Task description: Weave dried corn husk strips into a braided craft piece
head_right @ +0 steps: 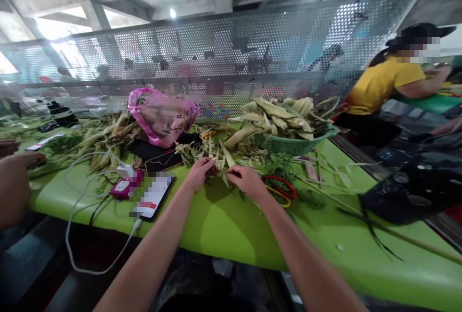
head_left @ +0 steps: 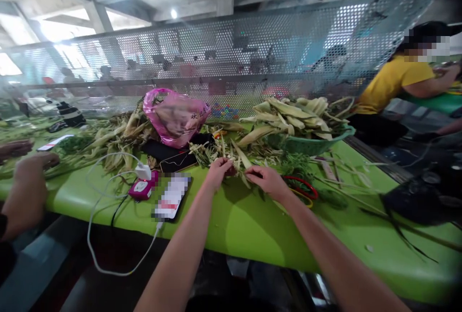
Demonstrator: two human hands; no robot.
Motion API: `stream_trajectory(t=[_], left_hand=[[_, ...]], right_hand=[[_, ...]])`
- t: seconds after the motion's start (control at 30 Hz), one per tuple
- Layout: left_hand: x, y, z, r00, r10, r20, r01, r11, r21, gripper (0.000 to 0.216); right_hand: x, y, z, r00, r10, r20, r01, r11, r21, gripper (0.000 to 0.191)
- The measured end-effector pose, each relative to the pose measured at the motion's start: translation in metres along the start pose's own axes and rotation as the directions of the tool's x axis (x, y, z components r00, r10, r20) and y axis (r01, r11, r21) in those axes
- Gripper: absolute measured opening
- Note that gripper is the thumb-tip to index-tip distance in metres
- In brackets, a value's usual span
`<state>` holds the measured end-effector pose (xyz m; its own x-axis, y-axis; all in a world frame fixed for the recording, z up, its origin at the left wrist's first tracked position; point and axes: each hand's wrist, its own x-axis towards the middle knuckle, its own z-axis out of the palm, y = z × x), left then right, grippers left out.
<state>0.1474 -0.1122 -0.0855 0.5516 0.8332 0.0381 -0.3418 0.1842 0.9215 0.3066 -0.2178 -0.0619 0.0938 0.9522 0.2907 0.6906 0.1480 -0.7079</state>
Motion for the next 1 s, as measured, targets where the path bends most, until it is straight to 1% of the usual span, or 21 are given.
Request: stream_trajectory(t=[0.27,0.37,0.53,0.63,0.77,0.9,1.0], left_hand=[[0.004,-0.005,0.000,0.999,0.026,0.024,-0.027,0.999,0.038,0.048],[0.006,-0.006,0.000,0.999,0.018,0.036,-0.020,0.997,0.070,0.048],[0.012,-0.011,-0.001,0.999,0.010,0.036,-0.014,0.993,0.118,0.049],[0.011,-0.011,0.000,0.999,0.014,0.037,-0.017,0.995,0.098,0.051],[0.001,-0.003,0.002,0.999,-0.017,0.039,0.015,0.998,0.055,0.050],[-0.008,0.006,0.004,0.999,-0.021,0.036,0.021,1.000,-0.019,0.049],[-0.012,0.010,0.005,1.000,-0.020,0.022,0.021,0.999,-0.033,0.046]], right_hand=[[-0.002,-0.003,-0.006,1.000,0.015,-0.001,-0.015,0.998,-0.053,0.025],[0.000,0.002,-0.006,0.999,0.040,-0.005,-0.040,0.996,-0.076,0.025],[0.002,0.012,-0.004,0.998,0.054,0.026,-0.053,0.997,-0.060,0.027],[0.002,0.011,-0.002,0.998,0.060,0.036,-0.059,0.998,-0.028,0.029],[0.000,0.005,-0.001,0.997,0.061,0.045,-0.064,0.997,0.053,0.029],[-0.002,-0.002,-0.001,0.994,0.106,-0.019,-0.102,0.985,0.141,0.030],[-0.004,-0.007,-0.001,0.992,0.119,-0.027,-0.112,0.975,0.191,0.030]])
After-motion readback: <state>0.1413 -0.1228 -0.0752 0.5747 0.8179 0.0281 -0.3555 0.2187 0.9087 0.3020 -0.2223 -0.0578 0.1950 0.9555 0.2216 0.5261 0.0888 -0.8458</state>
